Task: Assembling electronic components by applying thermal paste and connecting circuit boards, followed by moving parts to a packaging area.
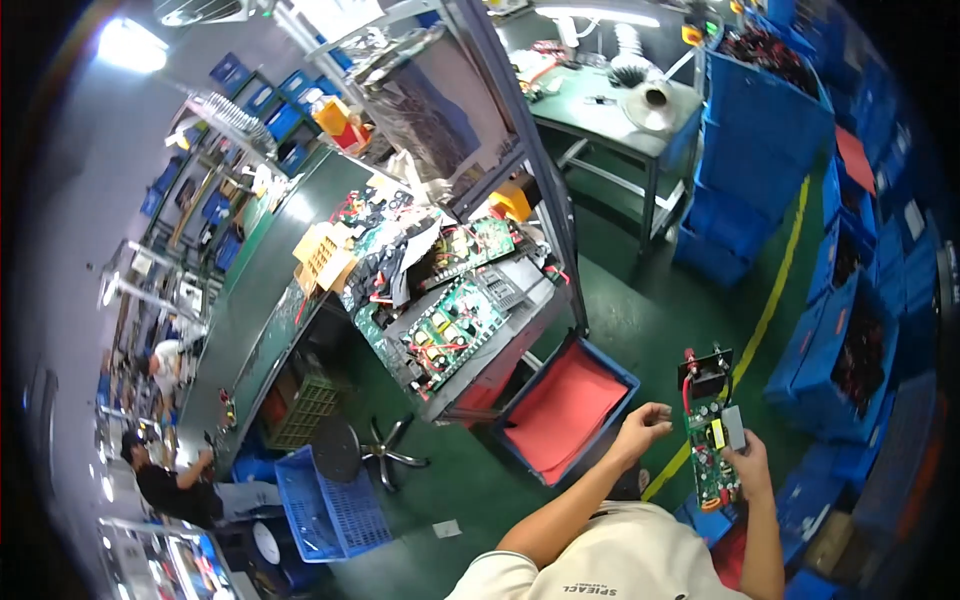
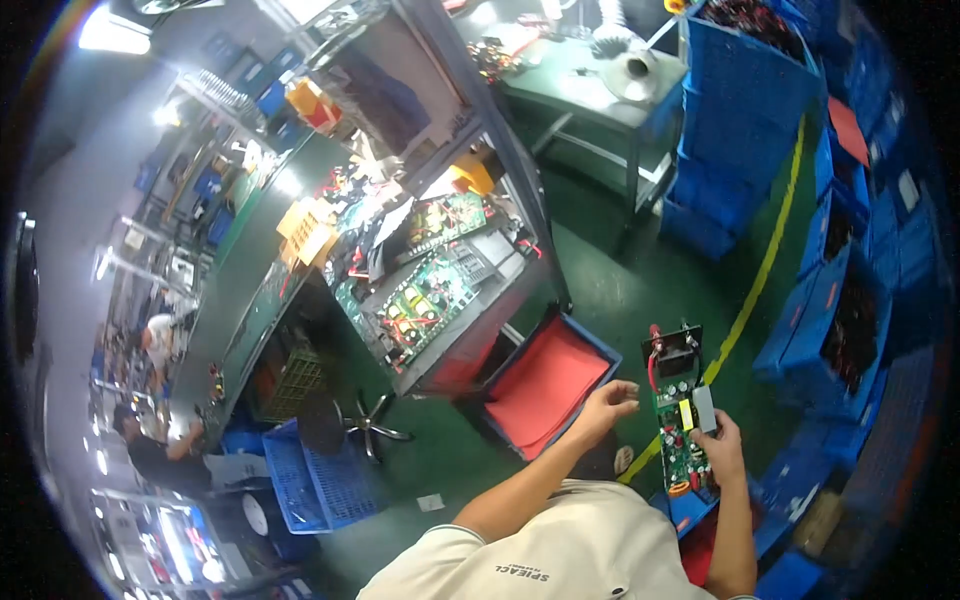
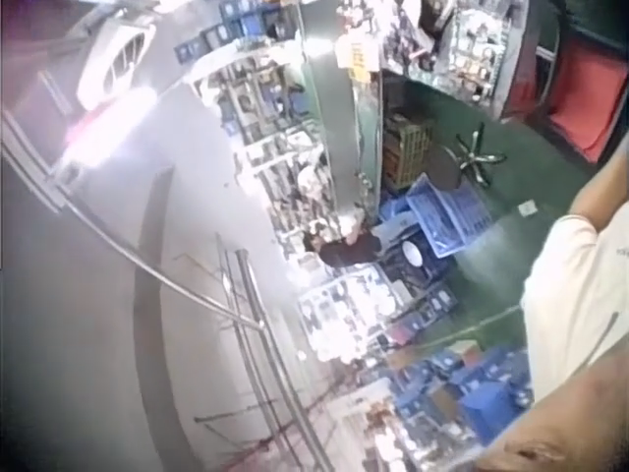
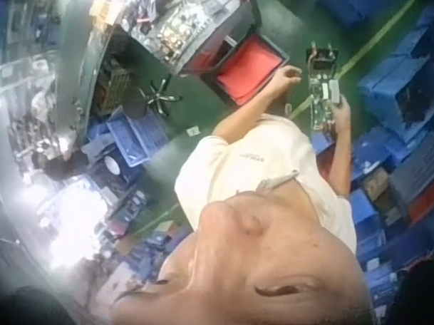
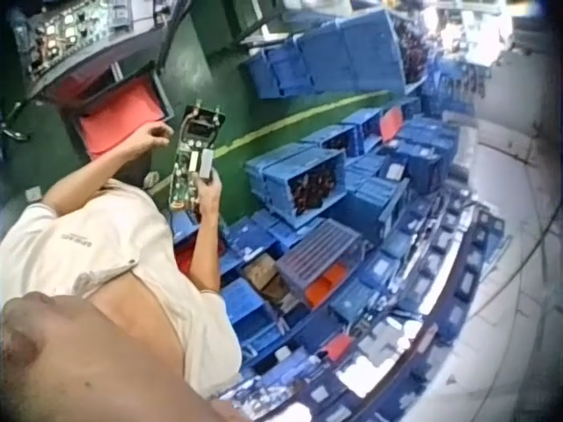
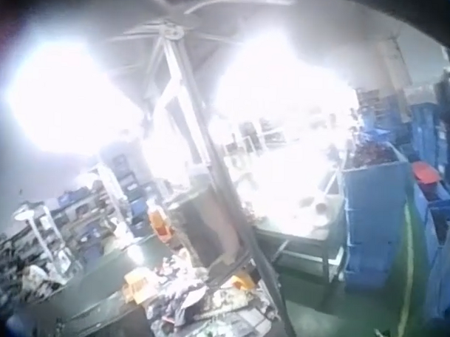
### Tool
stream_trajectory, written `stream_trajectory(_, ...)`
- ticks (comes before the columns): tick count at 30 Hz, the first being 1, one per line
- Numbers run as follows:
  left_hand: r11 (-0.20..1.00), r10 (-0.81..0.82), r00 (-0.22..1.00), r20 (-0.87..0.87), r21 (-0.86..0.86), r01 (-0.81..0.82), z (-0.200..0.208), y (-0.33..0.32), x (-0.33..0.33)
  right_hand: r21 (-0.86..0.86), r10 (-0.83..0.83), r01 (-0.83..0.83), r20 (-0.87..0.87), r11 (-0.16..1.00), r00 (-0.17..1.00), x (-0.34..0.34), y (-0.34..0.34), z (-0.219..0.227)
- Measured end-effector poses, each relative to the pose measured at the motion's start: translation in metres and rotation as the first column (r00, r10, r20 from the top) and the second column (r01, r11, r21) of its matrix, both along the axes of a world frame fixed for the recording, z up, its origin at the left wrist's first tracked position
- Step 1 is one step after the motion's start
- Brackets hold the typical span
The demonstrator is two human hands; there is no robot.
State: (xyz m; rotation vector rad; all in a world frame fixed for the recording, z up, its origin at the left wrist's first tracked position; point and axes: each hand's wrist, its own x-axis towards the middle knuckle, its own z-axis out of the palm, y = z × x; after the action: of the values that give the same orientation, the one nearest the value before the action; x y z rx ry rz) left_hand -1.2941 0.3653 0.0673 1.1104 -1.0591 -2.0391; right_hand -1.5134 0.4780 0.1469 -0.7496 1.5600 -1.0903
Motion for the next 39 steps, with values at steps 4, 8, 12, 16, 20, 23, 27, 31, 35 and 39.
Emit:
stream_trajectory(4,0.997,0.055,0.998,-0.006,0.057,-0.054,-0.019,-0.023,-0.02,-0.003,-0.013,0.013,-0.018,1.0,1.0,-0.015,-0.034,0.009)
stream_trajectory(8,0.993,-0.002,1.0,-0.001,0.122,0.002,-0.025,-0.044,-0.041,0.028,-0.058,0.058,0.006,0.998,0.998,-0.019,-0.064,0.024)
stream_trajectory(12,0.99,-0.092,0.996,-0.022,0.103,0.094,-0.024,-0.067,-0.059,0.052,-0.1,0.102,-0.035,0.993,0.994,-0.036,-0.079,0.025)
stream_trajectory(16,0.98,-0.105,0.992,-0.069,0.162,0.115,-0.021,-0.12,-0.066,0.017,-0.161,0.162,-0.073,0.987,0.984,-0.052,-0.101,0.025)
stream_trajectory(20,0.999,-0.019,0.999,-0.04,0.048,0.021,-0.018,-0.169,-0.065,0.046,-0.13,0.134,-0.077,0.99,0.989,-0.067,-0.131,0.027)
stream_trajectory(23,0.997,0.068,0.994,-0.08,0.03,-0.066,-0.006,-0.201,-0.066,0.021,-0.134,0.137,-0.097,0.99,0.986,-0.081,-0.153,0.021)
stream_trajectory(27,0.994,0.1,0.993,-0.059,0.044,-0.097,-0.003,-0.224,-0.051,0.023,-0.02,0.025,-0.162,0.999,0.987,-0.089,-0.185,0.022)
stream_trajectory(31,0.968,0.233,0.968,-0.091,0.12,-0.221,-0.008,-0.203,-0.053,-0.005,0.036,-0.038,-0.147,0.999,0.989,-0.094,-0.203,0.032)
stream_trajectory(35,0.928,0.326,0.942,-0.084,0.218,-0.302,-0.024,-0.167,-0.044,0.043,0.161,-0.157,-0.163,0.987,0.973,-0.104,-0.223,0.023)
stream_trajectory(39,0.875,0.413,0.91,-0.042,0.295,-0.383,-0.037,-0.139,-0.02,0.057,0.199,-0.193,-0.124,0.98,0.972,-0.083,-0.237,0.028)
